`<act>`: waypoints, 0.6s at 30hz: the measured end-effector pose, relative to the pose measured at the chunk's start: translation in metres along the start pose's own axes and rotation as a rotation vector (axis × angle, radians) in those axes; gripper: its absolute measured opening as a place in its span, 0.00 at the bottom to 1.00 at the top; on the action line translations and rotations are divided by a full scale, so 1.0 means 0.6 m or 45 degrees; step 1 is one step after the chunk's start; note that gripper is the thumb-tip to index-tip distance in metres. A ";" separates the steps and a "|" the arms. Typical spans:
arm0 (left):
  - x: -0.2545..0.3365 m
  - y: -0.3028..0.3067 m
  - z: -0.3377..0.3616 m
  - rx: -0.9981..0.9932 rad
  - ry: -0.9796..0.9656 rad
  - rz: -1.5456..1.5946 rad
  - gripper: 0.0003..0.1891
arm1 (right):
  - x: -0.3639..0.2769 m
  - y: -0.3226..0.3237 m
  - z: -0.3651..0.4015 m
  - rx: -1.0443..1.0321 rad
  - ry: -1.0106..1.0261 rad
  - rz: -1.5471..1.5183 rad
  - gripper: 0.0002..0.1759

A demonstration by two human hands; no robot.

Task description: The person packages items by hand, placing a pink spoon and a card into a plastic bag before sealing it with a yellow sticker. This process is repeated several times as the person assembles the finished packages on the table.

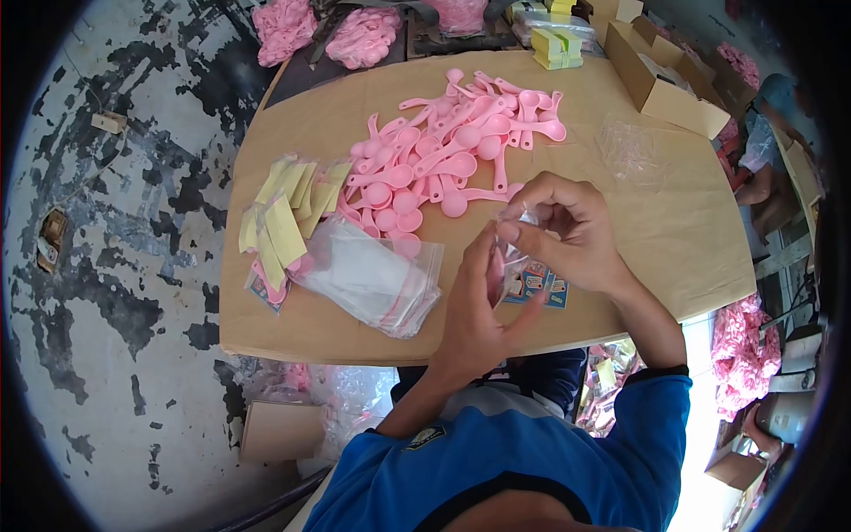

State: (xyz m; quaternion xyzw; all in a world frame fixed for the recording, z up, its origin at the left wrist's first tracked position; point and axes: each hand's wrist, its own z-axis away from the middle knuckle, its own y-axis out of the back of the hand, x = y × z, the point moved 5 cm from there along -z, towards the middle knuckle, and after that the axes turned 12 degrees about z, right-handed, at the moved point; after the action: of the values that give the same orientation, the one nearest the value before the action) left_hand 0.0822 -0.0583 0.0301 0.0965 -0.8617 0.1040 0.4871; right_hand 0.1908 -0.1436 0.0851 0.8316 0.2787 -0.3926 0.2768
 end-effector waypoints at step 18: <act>-0.020 0.045 -0.020 0.142 0.406 0.626 0.14 | 0.030 -0.003 -0.017 -0.050 -0.203 0.313 0.11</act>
State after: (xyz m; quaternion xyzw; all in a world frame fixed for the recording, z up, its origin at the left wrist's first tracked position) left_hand 0.0906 -0.0283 0.0235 -0.1061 -0.7648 0.2799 0.5705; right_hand 0.2042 -0.1309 0.0754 0.8201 0.1596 -0.4150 0.3601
